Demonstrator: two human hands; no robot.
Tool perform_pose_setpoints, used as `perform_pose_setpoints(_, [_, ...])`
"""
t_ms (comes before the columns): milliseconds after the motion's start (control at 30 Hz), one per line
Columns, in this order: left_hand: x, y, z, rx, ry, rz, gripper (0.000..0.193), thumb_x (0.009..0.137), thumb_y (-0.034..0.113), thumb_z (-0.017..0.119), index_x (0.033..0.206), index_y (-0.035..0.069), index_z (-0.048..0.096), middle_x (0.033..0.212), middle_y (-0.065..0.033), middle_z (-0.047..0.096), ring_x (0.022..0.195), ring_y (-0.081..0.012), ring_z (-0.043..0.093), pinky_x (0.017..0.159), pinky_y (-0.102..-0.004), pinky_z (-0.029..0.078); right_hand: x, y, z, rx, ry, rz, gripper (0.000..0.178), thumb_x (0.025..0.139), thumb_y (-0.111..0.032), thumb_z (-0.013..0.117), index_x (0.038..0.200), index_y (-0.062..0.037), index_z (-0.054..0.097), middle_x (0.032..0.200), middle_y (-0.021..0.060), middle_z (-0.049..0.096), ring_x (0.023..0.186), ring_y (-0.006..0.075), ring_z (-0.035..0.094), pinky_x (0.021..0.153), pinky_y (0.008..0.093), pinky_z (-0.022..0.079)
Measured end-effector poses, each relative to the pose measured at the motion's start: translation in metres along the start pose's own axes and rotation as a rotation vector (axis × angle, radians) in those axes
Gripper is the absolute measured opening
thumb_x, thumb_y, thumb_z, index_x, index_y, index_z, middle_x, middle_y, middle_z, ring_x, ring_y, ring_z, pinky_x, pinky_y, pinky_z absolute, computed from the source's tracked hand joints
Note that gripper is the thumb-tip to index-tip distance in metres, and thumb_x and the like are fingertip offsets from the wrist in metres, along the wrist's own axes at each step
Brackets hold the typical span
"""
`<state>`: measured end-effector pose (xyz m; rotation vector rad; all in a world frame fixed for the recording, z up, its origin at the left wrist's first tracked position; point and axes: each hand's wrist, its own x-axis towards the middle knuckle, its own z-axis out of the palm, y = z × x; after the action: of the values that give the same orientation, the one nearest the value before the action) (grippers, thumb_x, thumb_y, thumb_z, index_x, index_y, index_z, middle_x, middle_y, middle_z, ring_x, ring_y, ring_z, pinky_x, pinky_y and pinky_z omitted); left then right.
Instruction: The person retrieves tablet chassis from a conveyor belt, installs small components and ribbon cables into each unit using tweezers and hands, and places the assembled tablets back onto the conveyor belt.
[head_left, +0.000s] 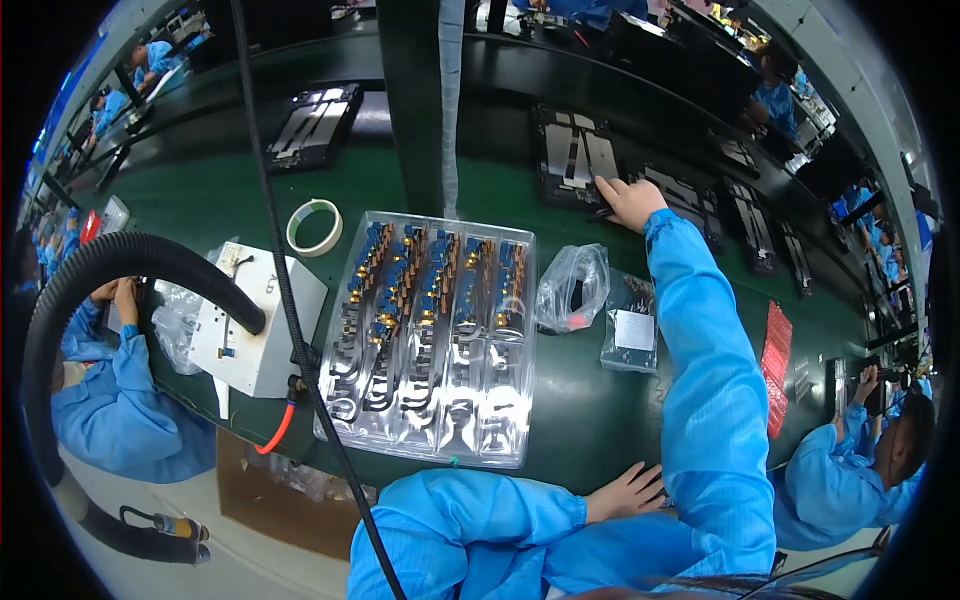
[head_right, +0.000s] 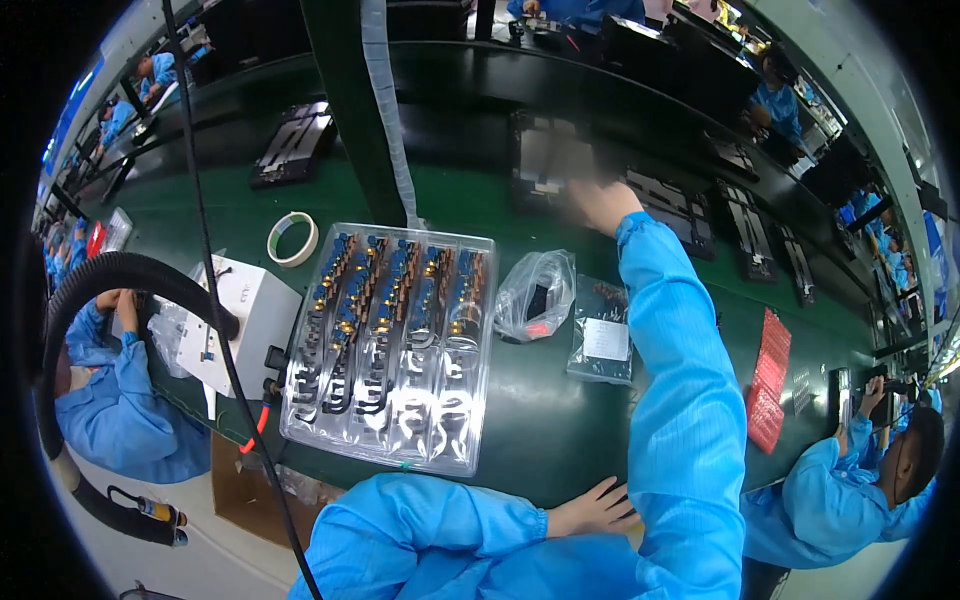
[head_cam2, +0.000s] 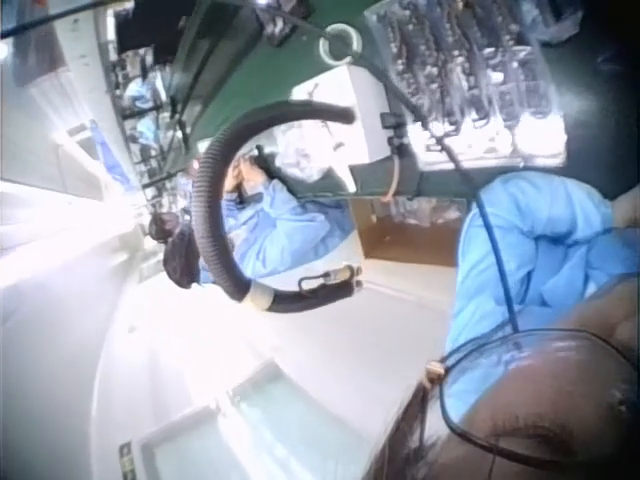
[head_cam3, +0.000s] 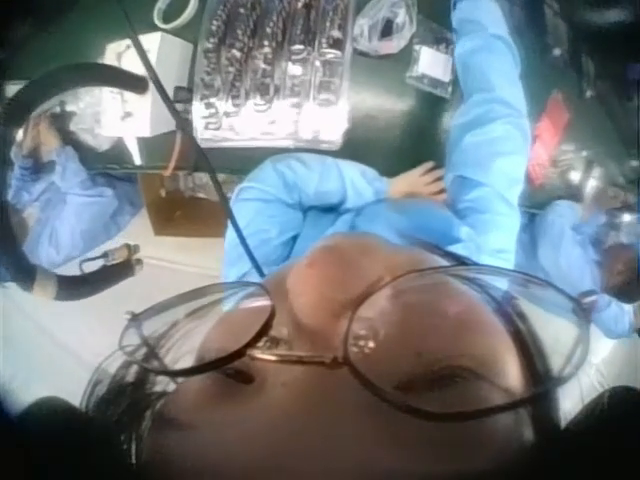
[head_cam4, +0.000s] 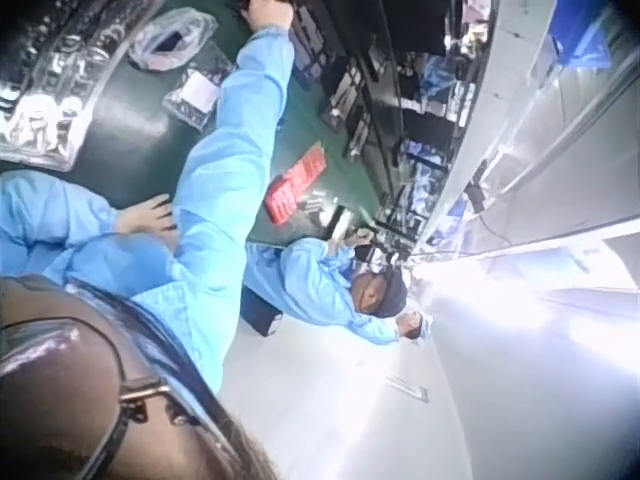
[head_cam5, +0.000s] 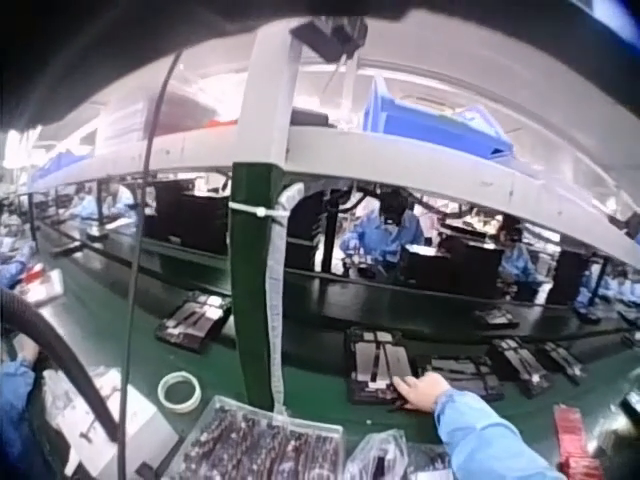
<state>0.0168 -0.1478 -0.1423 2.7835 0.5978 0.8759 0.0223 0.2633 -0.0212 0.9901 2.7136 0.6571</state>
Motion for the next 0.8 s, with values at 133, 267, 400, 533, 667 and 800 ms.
perform_pose_setpoints(133, [0.000,-0.003,-0.002,0.041,0.052,-0.013,0.046,0.083,0.020,0.049,0.127,0.016,0.036,0.125,-0.0082,0.041,0.116,-0.0320,0.039,0.097,-0.0504,0.032,0.015,-0.018,-0.015,-0.119,0.274,-0.005,0.055,0.071,-0.021,0.061,0.121,-0.0075,0.043,0.101,0.0107,0.054,0.060,0.0231,0.055,0.061,0.0326,0.044])
perform_pose_setpoints(267, [0.002,-0.001,0.010,0.027,0.102,-0.002,0.041,0.083,0.021,0.048,0.123,0.016,0.040,0.120,-0.0081,0.045,0.115,-0.0315,0.041,0.096,-0.0499,0.033,0.022,-0.002,-0.030,-0.197,0.302,0.149,0.036,0.066,-0.016,0.061,0.100,-0.0108,0.051,0.079,0.0064,0.060,0.068,0.0223,0.059,0.073,0.0375,0.043])
perform_pose_setpoints(400, [0.005,0.001,0.001,-0.059,0.170,-0.038,0.036,0.081,0.021,0.048,0.117,0.015,0.047,0.119,-0.0098,0.048,0.115,-0.0320,0.041,0.095,-0.0500,0.033,0.000,0.013,-0.083,-0.159,0.385,0.214,0.015,0.071,-0.017,0.056,0.084,-0.0105,0.054,0.073,0.0049,0.062,0.071,0.0201,0.061,0.090,0.0424,0.036])
perform_pose_setpoints(533, [0.014,0.001,-0.043,-0.284,0.096,-0.138,0.035,0.078,0.014,0.050,0.113,0.012,0.050,0.121,-0.0123,0.047,0.114,-0.0306,0.043,0.095,-0.0448,0.033,-0.064,0.012,-0.140,-0.191,0.622,0.039,0.019,0.066,-0.014,0.060,0.083,-0.0100,0.052,0.068,0.0026,0.060,0.065,0.0193,0.060,0.086,0.0397,0.037])
perform_pose_setpoints(667, [0.044,-0.029,-0.097,-1.276,0.625,-0.553,0.043,0.080,0.004,0.052,0.122,0.011,0.043,0.119,-0.0095,0.047,0.113,-0.0233,0.044,0.093,-0.0315,0.035,-0.157,-0.010,-0.184,-0.301,0.696,-0.031,0.029,0.061,-0.014,0.065,0.089,-0.0111,0.055,0.078,-0.0002,0.062,0.061,0.0130,0.057,0.080,0.0344,0.036])
perform_pose_setpoints(800, [0.071,-0.033,-0.175,-1.473,1.257,-0.421,0.055,0.081,0.007,0.058,0.129,0.009,0.031,0.123,-0.0055,0.042,0.114,-0.0180,0.040,0.098,-0.0308,0.030,-0.226,-0.067,-0.209,-0.356,0.696,0.019,0.031,0.065,-0.014,0.064,0.095,-0.0078,0.061,0.091,0.0000,0.065,0.056,0.0083,0.052,0.077,0.0305,0.032])
